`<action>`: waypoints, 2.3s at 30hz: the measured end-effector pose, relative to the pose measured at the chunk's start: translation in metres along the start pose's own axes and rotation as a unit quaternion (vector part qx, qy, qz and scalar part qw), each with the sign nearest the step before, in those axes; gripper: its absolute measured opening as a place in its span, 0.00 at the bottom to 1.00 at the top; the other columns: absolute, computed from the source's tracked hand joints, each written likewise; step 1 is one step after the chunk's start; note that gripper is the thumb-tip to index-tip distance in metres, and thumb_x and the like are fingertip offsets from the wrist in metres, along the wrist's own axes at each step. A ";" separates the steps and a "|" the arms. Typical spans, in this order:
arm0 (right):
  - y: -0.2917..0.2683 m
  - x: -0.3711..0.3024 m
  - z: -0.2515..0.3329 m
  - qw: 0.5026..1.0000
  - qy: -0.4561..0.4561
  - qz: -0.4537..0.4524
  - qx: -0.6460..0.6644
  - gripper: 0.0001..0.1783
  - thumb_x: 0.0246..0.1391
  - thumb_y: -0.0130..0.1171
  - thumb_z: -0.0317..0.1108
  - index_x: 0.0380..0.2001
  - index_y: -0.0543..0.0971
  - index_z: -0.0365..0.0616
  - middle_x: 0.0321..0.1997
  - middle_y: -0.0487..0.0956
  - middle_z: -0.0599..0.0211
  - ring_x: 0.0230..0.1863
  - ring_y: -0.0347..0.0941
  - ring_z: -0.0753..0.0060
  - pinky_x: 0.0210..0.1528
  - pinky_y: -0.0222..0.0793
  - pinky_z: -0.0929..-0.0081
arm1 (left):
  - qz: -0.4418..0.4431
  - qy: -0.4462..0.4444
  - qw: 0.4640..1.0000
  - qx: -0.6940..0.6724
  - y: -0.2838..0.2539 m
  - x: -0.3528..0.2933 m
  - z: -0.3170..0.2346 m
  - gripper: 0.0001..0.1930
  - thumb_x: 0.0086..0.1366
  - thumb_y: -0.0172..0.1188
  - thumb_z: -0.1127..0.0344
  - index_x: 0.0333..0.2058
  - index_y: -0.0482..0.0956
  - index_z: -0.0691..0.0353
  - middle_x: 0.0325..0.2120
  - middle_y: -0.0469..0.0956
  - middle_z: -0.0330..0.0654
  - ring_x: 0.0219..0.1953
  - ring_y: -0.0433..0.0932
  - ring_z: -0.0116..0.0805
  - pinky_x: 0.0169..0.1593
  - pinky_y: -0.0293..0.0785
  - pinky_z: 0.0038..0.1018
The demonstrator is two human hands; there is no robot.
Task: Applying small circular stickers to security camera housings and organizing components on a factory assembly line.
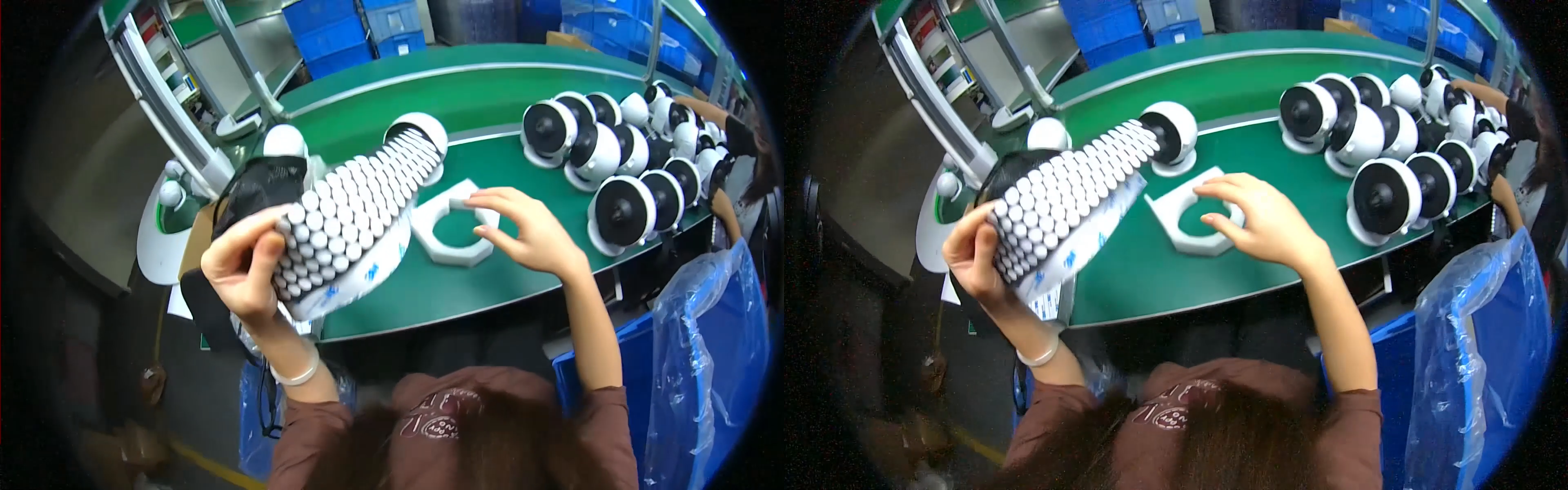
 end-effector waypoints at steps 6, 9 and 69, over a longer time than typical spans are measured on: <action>0.013 0.014 -0.032 0.799 0.091 -0.048 0.593 0.27 0.58 0.41 0.49 0.56 0.63 0.45 0.54 0.67 0.64 0.51 0.66 0.74 0.47 0.68 0.75 | 0.047 0.047 0.998 0.009 0.013 -0.001 -0.002 0.12 0.49 0.60 0.65 0.25 0.78 0.71 0.17 0.74 0.43 0.19 0.71 0.32 0.27 0.65 0.22; -0.007 0.014 0.012 0.673 -0.039 0.084 0.734 0.36 0.56 0.32 0.61 0.57 0.61 0.46 0.56 0.64 0.60 0.53 0.65 0.74 0.53 0.64 0.75 | 0.124 -0.165 0.978 0.033 0.037 -0.012 0.026 0.06 0.55 0.54 0.75 0.30 0.76 0.72 0.25 0.75 0.38 0.27 0.71 0.22 0.33 0.65 0.16; 0.011 0.082 -0.085 0.980 0.195 0.008 0.040 0.24 0.58 0.43 0.48 0.36 0.73 0.34 0.30 0.76 0.60 0.34 0.71 0.70 0.36 0.66 0.76 | 0.296 -0.131 0.927 0.190 0.116 -0.089 0.075 0.03 0.49 0.57 0.75 0.24 0.73 0.65 0.41 0.74 0.52 0.40 0.73 0.50 0.50 0.62 0.38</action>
Point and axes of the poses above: each hand's wrist, its own x-axis towards the middle knuckle, its own y-axis out of the palm, z = x × y, the point moved 10 cm from there along x, towards the middle knuckle
